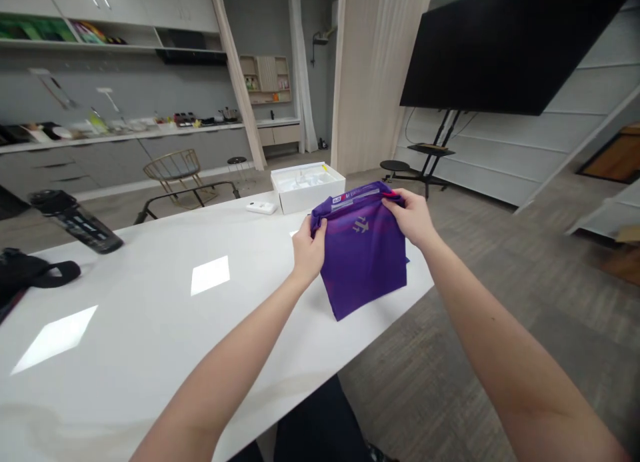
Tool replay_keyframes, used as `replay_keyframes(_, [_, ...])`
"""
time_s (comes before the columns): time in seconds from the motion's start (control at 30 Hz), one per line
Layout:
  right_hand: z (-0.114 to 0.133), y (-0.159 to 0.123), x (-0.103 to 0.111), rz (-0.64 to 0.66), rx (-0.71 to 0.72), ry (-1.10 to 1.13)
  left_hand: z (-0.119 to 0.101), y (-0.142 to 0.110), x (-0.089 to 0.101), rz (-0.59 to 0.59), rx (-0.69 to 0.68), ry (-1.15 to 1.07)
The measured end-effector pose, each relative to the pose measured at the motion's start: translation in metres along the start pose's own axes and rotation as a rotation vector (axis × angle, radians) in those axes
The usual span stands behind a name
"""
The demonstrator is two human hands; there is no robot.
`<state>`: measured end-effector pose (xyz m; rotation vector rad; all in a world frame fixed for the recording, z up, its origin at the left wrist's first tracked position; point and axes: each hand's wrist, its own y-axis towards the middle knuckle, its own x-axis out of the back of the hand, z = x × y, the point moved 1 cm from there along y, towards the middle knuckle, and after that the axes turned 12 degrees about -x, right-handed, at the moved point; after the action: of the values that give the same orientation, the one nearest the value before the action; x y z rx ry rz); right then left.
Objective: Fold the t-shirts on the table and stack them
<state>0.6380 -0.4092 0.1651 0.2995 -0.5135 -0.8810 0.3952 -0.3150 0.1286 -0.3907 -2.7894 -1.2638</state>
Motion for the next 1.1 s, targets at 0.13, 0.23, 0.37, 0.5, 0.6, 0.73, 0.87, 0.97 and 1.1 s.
replay_keyframes(0.13, [-0.050, 0.035, -0.032, 0.034, -0.048, 0.002, 0.052, 0.012, -0.026, 0.004, 0.087, 0.015])
replay_keyframes(0.23, [-0.082, 0.063, -0.056, 0.067, -0.087, -0.013, 0.093, 0.023, -0.045, 0.013, 0.160, 0.030])
replay_keyframes(0.37, [-0.115, 0.100, -0.073, 0.104, -0.116, -0.033, 0.135, 0.037, -0.071, -0.009, 0.276, 0.025])
replay_keyframes(0.5, [-0.142, 0.130, -0.080, 0.101, -0.148, -0.015, 0.156, 0.046, -0.096, -0.015, 0.296, 0.005])
replay_keyframes(0.6, [-0.158, 0.143, -0.092, 0.127, -0.178, -0.041, 0.173, 0.052, -0.103, 0.007, 0.354, 0.050])
replay_keyframes(0.73, [-0.174, 0.143, -0.122, 0.201, -0.210, -0.184, 0.210, 0.061, -0.093, 0.125, 0.461, 0.190])
replay_keyframes(0.87, [-0.184, 0.133, -0.151, 0.252, -0.261, -0.397, 0.238, 0.066, -0.076, 0.275, 0.474, 0.346])
replay_keyframes(0.97, [-0.183, 0.123, -0.160, 0.266, -0.222, -0.517, 0.232, 0.062, -0.070, 0.311, 0.435, 0.465])
replay_keyframes(1.1, [-0.168, 0.095, -0.150, 0.147, -0.109, -0.714, 0.185, 0.044, -0.070, 0.313, 0.055, 0.705])
